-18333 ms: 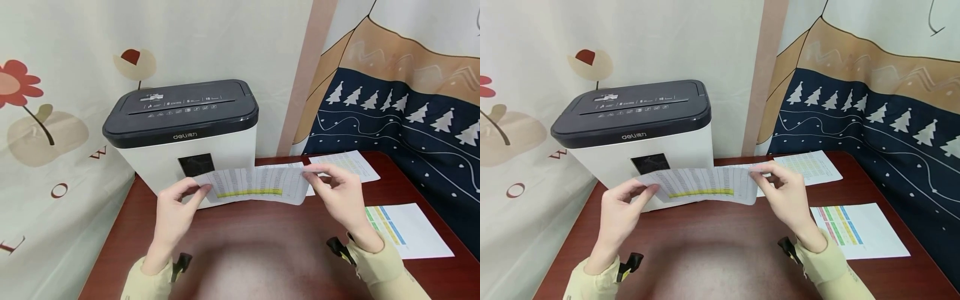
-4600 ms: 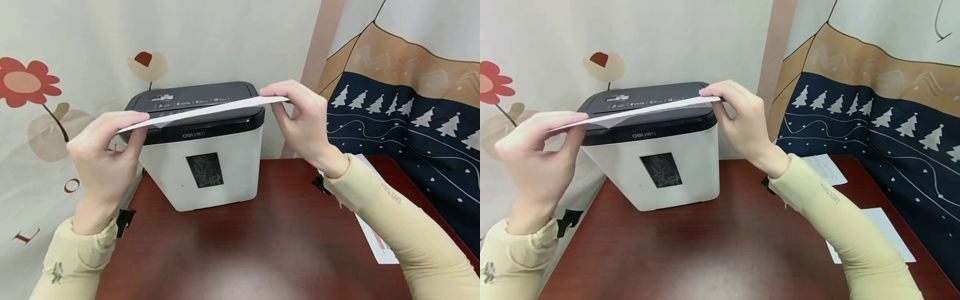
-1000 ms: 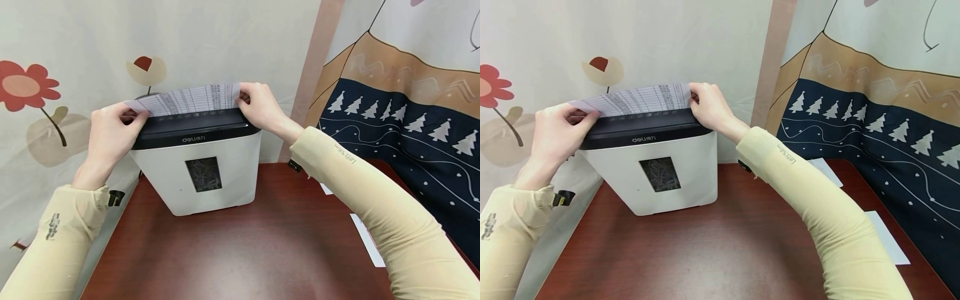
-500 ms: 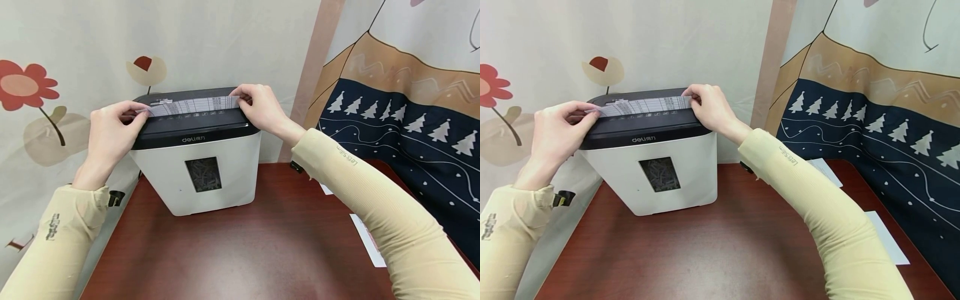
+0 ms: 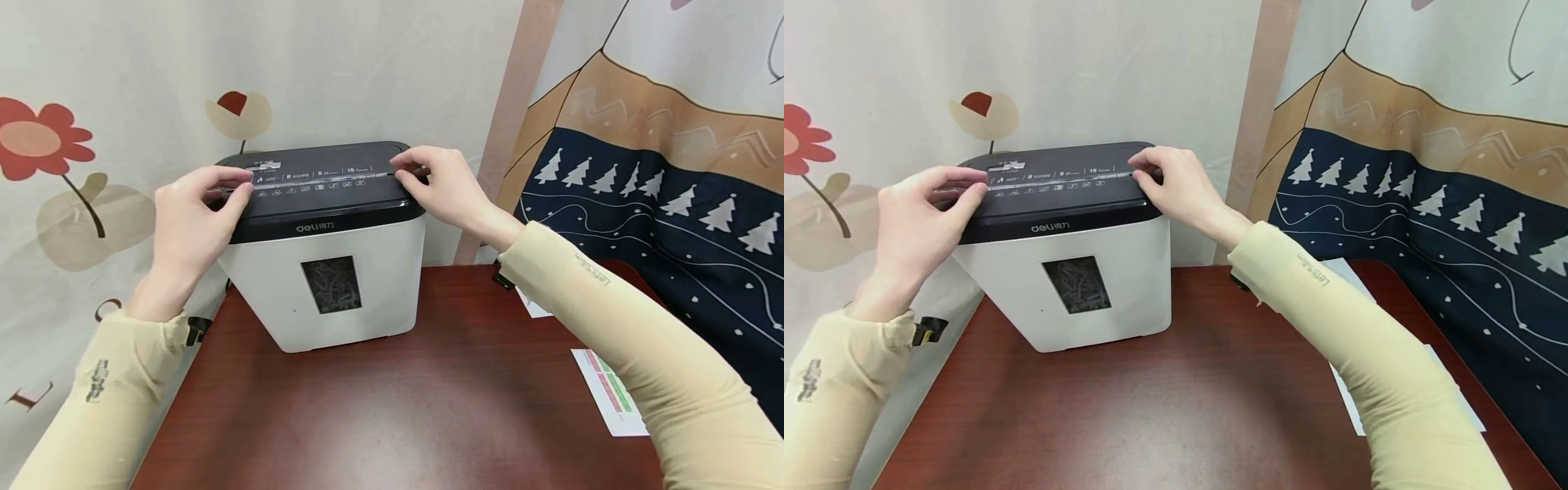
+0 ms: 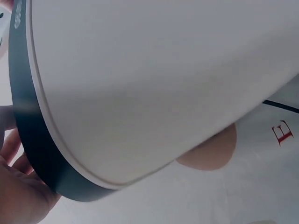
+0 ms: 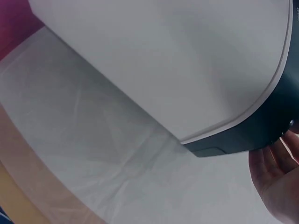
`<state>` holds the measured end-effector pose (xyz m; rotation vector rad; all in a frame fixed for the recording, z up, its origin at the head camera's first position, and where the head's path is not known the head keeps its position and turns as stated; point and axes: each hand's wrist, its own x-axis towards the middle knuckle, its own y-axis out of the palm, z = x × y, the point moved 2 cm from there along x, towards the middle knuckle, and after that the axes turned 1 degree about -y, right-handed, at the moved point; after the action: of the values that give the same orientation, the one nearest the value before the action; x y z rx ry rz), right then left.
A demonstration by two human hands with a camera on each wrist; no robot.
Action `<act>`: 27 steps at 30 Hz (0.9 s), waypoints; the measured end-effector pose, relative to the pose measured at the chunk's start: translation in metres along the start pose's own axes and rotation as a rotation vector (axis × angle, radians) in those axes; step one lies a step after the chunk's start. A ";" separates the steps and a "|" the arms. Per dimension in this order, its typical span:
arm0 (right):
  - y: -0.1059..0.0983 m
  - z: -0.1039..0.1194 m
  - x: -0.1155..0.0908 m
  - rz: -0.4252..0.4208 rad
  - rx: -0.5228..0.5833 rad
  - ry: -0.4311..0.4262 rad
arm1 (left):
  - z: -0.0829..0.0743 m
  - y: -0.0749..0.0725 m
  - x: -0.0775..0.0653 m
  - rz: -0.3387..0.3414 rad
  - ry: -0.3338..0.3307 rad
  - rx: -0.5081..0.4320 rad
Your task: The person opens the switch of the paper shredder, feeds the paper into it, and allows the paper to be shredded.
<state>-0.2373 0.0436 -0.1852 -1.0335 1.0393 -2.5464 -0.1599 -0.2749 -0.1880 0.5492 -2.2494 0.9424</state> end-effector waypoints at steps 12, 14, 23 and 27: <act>-0.018 -0.017 -0.051 -0.021 -0.075 -0.074 | -0.031 0.024 -0.034 -0.097 0.220 -0.064; -0.022 -0.019 -0.061 -0.021 -0.085 -0.084 | -0.037 0.029 -0.042 -0.125 0.257 -0.096; -0.035 -0.043 -0.117 -0.042 -0.166 -0.107 | -0.055 0.056 -0.079 -0.170 0.371 -0.230; -0.041 -0.059 -0.141 -0.034 -0.207 -0.060 | -0.055 0.075 -0.095 -0.129 0.399 -0.249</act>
<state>-0.1711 0.1645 -0.2625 -1.1802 1.3001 -2.4571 -0.1146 -0.1721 -0.2591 0.3526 -1.9089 0.6298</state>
